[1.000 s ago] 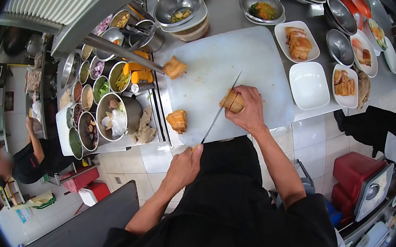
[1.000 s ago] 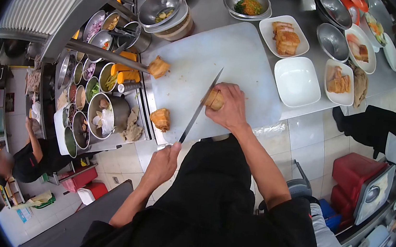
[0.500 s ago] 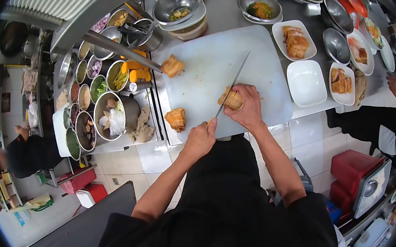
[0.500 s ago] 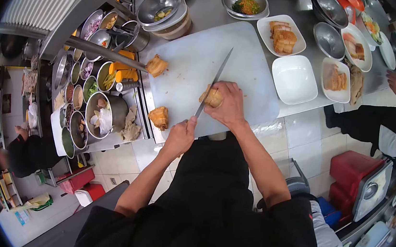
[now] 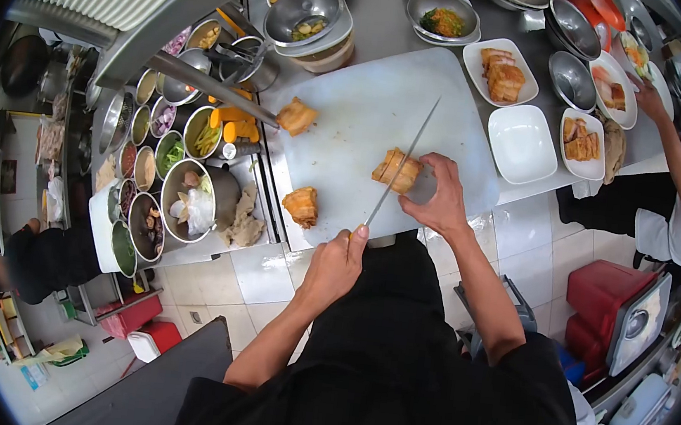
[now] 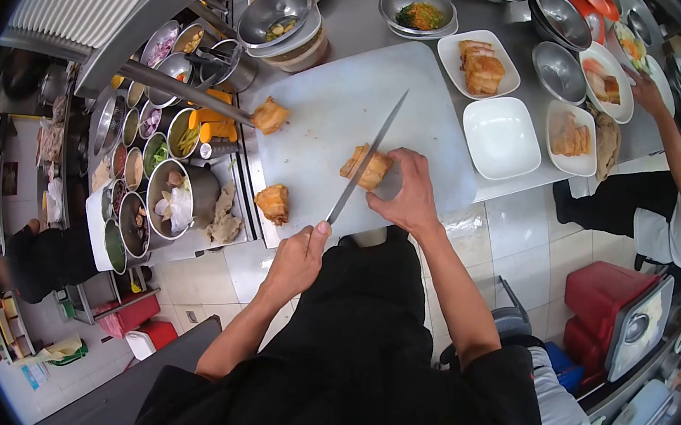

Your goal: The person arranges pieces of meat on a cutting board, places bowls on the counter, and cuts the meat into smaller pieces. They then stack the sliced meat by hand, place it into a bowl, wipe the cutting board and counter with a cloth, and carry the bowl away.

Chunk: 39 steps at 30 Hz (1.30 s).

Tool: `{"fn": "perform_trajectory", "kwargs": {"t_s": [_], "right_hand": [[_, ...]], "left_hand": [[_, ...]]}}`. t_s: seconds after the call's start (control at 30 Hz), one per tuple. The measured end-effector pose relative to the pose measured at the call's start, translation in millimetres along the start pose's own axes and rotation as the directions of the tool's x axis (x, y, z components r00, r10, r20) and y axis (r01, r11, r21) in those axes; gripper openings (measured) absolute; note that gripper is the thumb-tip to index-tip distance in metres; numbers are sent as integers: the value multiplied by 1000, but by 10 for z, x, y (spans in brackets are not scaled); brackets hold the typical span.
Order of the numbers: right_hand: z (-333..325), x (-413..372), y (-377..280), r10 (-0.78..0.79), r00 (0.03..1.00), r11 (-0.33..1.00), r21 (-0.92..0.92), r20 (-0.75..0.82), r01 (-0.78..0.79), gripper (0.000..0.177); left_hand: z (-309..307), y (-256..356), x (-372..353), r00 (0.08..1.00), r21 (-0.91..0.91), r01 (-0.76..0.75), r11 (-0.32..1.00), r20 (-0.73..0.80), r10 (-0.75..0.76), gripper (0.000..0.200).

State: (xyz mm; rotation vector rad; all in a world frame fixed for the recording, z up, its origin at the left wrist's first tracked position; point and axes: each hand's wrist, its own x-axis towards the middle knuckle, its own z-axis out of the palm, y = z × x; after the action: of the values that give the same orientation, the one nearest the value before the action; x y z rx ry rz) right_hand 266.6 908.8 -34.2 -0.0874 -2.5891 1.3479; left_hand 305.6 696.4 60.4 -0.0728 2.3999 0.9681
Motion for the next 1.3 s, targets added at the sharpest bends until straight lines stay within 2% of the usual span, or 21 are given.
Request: {"fn": "perform_trajectory", "kwargs": {"t_s": [0.17, 0.27, 0.4, 0.5, 0.6, 0.7, 0.8, 0.83, 0.93, 0.97, 1.07, 1.13, 1.23, 1.3], "right_hand": [[56, -4, 56, -71, 997, 997, 22, -33, 72, 61], [49, 31, 8, -51, 998, 998, 29, -48, 53, 57], [84, 21, 27, -24, 999, 995, 93, -35, 28, 55], [99, 45, 35, -23, 999, 997, 71, -32, 25, 54], [98, 48, 57, -18, 999, 997, 78, -39, 21, 53], [105, 71, 93, -29, 998, 997, 67, -48, 32, 53], [144, -7, 136, -56, 997, 993, 98, -54, 61, 51], [146, 19, 135, -71, 995, 994, 79, -67, 76, 51], [136, 23, 82, -64, 996, 996, 65, -69, 69, 52], [117, 34, 72, -35, 998, 997, 69, -60, 39, 52], [157, 36, 111, -108, 990, 994, 20, -94, 110, 53], [175, 26, 122, -99, 991, 994, 32, -94, 102, 53], [187, 18, 141, -93, 991, 995, 25, -94, 96, 53], [221, 38, 123, -139, 986, 990, 8, -91, 140, 53]], "left_hand": [[55, -49, -30, 999, 52, 21, 998, 44, -24, 60], [-1, -143, -145, 1000, 105, -3, 994, 27, 0, 62], [-153, -173, -379, 992, 157, 60, 986, 99, -76, 60], [73, -123, 8, 997, 104, -72, 992, 44, 67, 61], [72, 36, 200, 997, 102, -4, 995, 76, -4, 57], [-63, -151, -148, 997, 157, -26, 987, 74, 14, 57], [3, -234, -135, 995, 183, 0, 983, 99, -18, 60], [36, -102, 7, 991, 133, -81, 988, 120, 65, 62], [370, -65, 436, 999, 107, -36, 994, 21, 34, 61], [397, -62, 459, 999, 102, -43, 994, 14, 42, 61], [388, -80, 418, 1000, 82, -3, 997, 18, 2, 63], [413, -48, 430, 1000, 114, 1, 994, 13, -3, 64], [459, -116, 539, 996, 81, -86, 993, -10, 88, 64], [498, -76, 603, 997, 77, -64, 995, -30, 66, 65]]}}
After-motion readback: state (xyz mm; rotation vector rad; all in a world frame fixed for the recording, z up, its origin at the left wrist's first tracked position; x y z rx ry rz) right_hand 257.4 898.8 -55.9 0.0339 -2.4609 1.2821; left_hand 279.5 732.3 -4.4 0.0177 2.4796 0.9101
